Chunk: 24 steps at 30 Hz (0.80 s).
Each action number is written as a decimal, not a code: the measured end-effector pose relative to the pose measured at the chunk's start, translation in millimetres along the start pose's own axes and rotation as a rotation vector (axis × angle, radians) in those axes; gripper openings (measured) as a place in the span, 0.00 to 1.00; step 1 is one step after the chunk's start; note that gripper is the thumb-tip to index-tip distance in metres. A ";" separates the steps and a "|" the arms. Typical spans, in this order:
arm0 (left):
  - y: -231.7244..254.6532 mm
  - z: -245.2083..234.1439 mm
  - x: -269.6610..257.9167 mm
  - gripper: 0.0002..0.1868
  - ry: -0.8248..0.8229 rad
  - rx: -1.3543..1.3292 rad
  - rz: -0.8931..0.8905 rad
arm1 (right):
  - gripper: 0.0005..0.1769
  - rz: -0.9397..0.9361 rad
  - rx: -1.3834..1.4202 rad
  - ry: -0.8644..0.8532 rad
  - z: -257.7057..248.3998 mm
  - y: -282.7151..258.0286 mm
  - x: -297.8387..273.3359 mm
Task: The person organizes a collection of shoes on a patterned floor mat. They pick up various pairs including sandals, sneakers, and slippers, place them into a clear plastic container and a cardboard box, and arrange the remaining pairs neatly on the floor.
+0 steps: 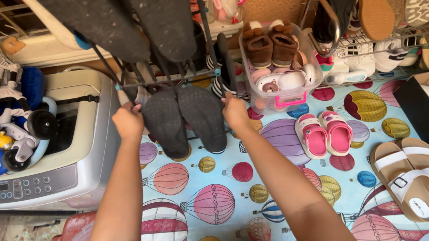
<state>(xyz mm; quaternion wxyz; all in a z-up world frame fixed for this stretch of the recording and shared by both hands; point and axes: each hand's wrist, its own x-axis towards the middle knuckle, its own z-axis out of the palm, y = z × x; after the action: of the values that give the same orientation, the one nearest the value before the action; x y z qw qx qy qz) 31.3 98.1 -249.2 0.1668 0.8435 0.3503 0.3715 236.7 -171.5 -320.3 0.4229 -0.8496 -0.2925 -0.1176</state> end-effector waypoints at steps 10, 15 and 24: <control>-1.5 1.5 21.5 0.05 -0.077 -0.047 -0.022 | 0.03 0.012 0.057 -0.002 -9.3 -20.3 -6.8; -8.2 -1.5 29.8 0.04 -0.094 -0.075 -0.078 | 0.04 -0.007 0.092 -0.008 3.2 -20.1 -6.4; -28.2 6.5 31.6 0.04 -0.104 -0.057 -0.011 | 0.09 -0.013 0.153 0.024 -4.5 -19.2 -11.6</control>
<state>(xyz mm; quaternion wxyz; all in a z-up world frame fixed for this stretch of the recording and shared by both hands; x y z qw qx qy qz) 38.0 140.2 -252.7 0.2108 0.8547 0.3352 0.3359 216.1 -170.7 -310.3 0.4892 -0.8114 -0.3012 -0.1078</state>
